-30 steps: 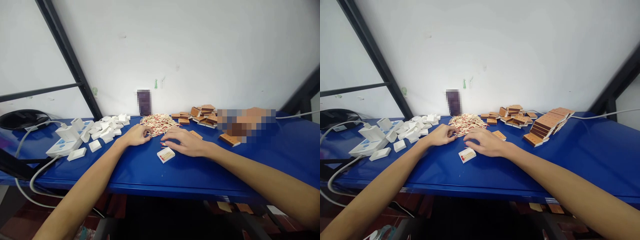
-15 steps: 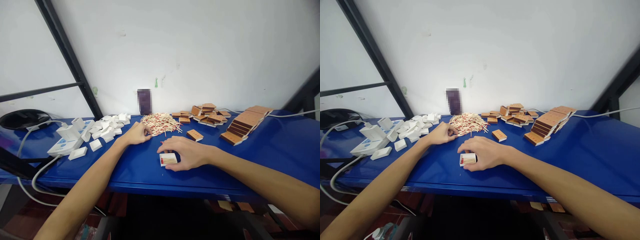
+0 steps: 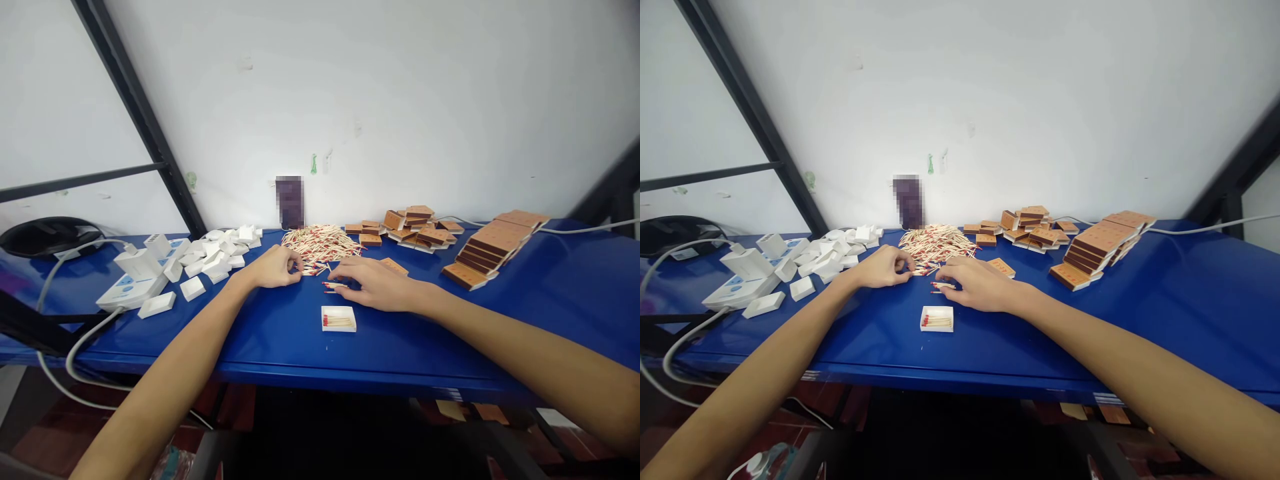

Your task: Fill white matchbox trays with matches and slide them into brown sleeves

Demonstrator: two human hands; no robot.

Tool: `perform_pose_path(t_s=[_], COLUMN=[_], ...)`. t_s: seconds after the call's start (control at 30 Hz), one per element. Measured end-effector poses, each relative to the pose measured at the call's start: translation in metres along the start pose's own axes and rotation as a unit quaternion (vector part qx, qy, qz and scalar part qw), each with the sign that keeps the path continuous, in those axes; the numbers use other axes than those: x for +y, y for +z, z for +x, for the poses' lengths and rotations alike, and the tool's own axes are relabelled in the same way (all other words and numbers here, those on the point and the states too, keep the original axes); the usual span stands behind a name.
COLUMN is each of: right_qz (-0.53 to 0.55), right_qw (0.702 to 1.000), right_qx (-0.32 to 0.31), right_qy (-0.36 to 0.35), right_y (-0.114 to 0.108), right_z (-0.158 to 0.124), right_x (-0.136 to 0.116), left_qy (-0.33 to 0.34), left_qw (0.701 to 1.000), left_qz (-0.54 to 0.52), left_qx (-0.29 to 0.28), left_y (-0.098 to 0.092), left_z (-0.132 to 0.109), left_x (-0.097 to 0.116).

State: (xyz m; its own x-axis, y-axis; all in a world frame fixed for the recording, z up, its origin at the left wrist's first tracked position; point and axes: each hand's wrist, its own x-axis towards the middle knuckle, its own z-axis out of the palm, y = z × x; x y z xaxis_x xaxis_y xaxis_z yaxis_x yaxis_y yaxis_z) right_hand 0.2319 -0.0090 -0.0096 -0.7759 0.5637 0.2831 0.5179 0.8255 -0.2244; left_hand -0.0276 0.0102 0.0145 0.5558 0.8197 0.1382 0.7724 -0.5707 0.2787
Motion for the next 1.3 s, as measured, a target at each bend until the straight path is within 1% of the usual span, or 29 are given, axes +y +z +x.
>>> perform_pose_path(t_s=[0.13,0.23,0.43,0.63,0.77,1.0,1.2,1.3], right_qz=[0.005,0.011,0.045,0.047,0.018,0.002,0.006,-0.001], right_qw=[1.0,1.0,0.998,0.998,0.998,0.999,1.0,1.0], right_qx=[-0.012,-0.009,0.039,0.036,0.023,0.018,0.014,0.015], right_qy=[-0.007,-0.006,0.01,-0.027,-0.049,-0.033,-0.028,-0.014], right_y=[0.003,0.003,0.004,0.008,0.01,0.008,0.009,0.01], right_z=[0.0,0.0,0.002,0.004,0.008,0.009,0.01,0.011], right_x=[0.0,-0.001,0.0,0.002,0.004,0.005,0.005,0.005], left_qy=[0.008,0.017,0.042,0.061,0.071,0.066,0.047,0.045], left_qw=[1.0,1.0,0.999,0.997,0.996,0.996,0.997,0.998], left_qz=[-0.007,-0.014,-0.019,-0.027,-0.029,-0.031,-0.005,0.001], left_qx=[-0.006,-0.001,0.019,0.043,0.052,0.049,0.057,0.05], left_y=[0.001,0.004,0.01,0.014,0.015,0.013,0.01,0.009], left_z=[0.0,0.0,0.003,0.006,0.007,0.006,0.004,0.003], left_x=[0.003,0.006,0.008,0.004,0.002,0.002,0.003,0.003])
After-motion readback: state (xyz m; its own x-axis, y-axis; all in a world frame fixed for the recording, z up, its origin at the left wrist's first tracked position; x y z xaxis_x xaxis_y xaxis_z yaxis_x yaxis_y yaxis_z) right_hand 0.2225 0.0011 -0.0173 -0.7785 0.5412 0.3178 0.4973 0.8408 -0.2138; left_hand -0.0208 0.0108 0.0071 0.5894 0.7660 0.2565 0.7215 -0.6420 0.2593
